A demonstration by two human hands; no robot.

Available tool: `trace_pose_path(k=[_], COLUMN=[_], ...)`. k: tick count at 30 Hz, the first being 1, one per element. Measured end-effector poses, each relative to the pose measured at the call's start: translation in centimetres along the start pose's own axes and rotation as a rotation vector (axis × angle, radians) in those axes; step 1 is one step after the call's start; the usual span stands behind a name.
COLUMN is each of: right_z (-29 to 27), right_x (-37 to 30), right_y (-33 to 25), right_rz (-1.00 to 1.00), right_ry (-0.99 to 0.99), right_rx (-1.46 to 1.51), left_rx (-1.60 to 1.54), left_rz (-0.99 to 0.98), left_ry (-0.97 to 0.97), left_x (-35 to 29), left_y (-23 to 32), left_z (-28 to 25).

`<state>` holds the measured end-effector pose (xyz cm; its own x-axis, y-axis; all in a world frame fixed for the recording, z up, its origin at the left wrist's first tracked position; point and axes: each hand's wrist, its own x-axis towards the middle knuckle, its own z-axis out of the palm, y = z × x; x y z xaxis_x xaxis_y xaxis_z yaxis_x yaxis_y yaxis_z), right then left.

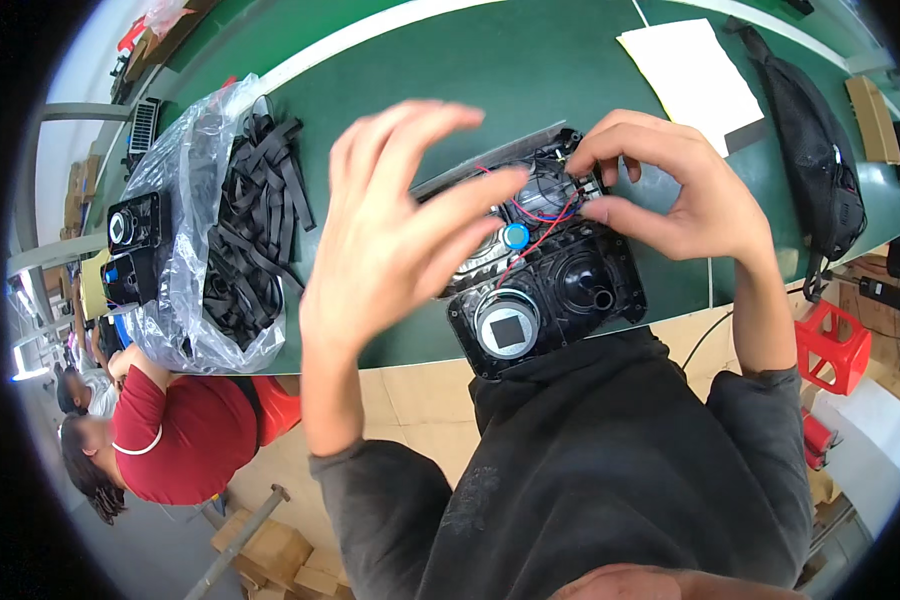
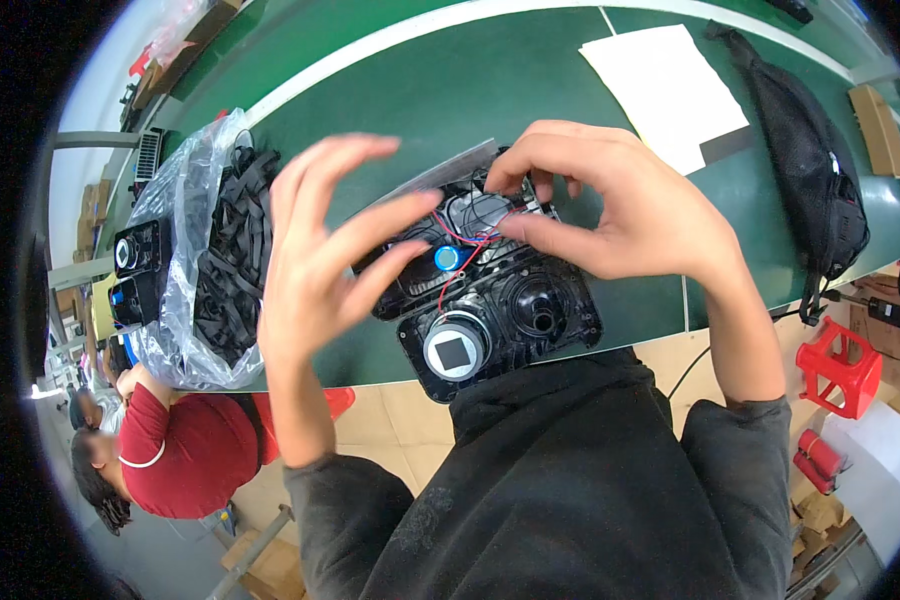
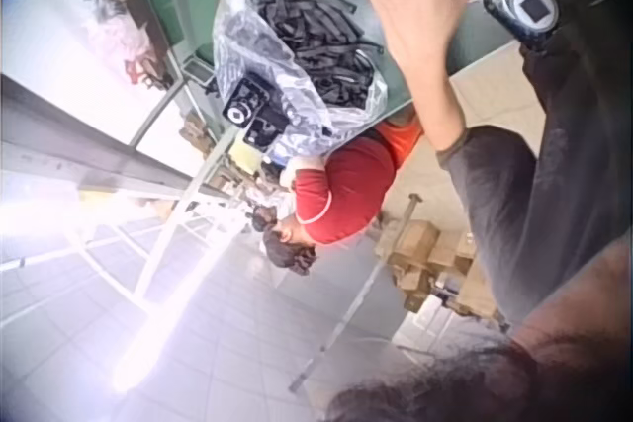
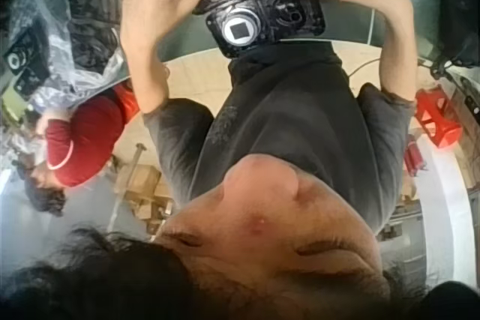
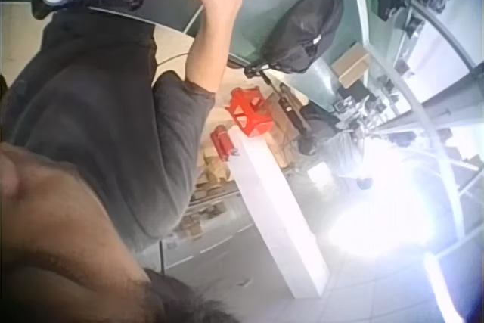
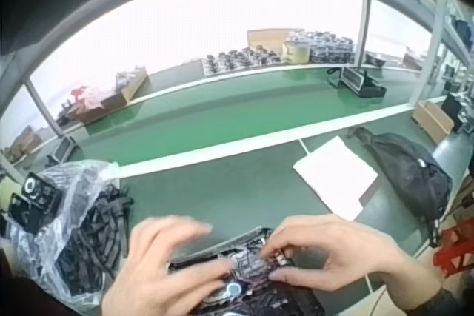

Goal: Assembling the internal components of an electronic device at a factory workbench by connecting wires and securing them.

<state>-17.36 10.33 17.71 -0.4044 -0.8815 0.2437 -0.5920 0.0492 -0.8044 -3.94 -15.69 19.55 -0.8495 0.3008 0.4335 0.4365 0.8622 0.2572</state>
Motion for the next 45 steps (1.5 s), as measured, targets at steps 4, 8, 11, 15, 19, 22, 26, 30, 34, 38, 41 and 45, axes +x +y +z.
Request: trace_pose_path(k=[4,8,11,15,19,22,26,30,34,38,41,45], right_z=[0.4,0.8,0.9,2.2,1.9,1.8,3.4,3.6,3.8,2.9,2.0,-0.4], right_x=[0.2,0.7,1.5,2.3,2.7,2.3,2.0,2.7,3.8,3.7,3.2,1.8], right_y=[-0.4,-0.2,-0.9,-0.8,-0.7,0.1,1.1,-0.1,0.7,1.3,1.7,0.1], right_rz=[0.034,0.037,0.11,0.096,0.345,0.308,-0.023,0.046,0.018,0.062,0.008,-0.035], right_ry=[0.14,0.153,0.092,0.13,0.183,0.231,0.354,0.278,0.165,0.012,0.011,0.083], right_rx=[-0.032,0.01,-0.069,-0.099,0.054,-0.077,-0.57,-0.695,-0.782,-0.706,-0.552,-0.38], left_rx=[-0.085,-0.258,-0.236,-0.204,-0.17,-0.277,-0.312,-0.246,-0.095,0.022,0.066,0.125], left_rz=[0.096,-0.014,-0.005,-0.05,-0.033,-0.105,-0.169,-0.059,-0.036,-0.04,-0.064,-0.06], left_ry=[-0.188,-0.408,-0.376,-0.313,-0.278,-0.235,-0.201,-0.197,-0.171,-0.228,-0.29,-0.313], left_x=[3.0,4.3,4.3,4.3,3.3,2.6,2.4,2.0,2.2,2.4,2.8,2.9], left_y=[-2.4,-2.3,-2.6,-1.9,-2.3,-2.1,-1.8,-2.4,-1.6,-1.5,-1.3,-0.8], left_z=[1.8,2.8,3.8,4.0,4.3,4.1,3.4,4.1,4.4,4.8,4.8,4.8])
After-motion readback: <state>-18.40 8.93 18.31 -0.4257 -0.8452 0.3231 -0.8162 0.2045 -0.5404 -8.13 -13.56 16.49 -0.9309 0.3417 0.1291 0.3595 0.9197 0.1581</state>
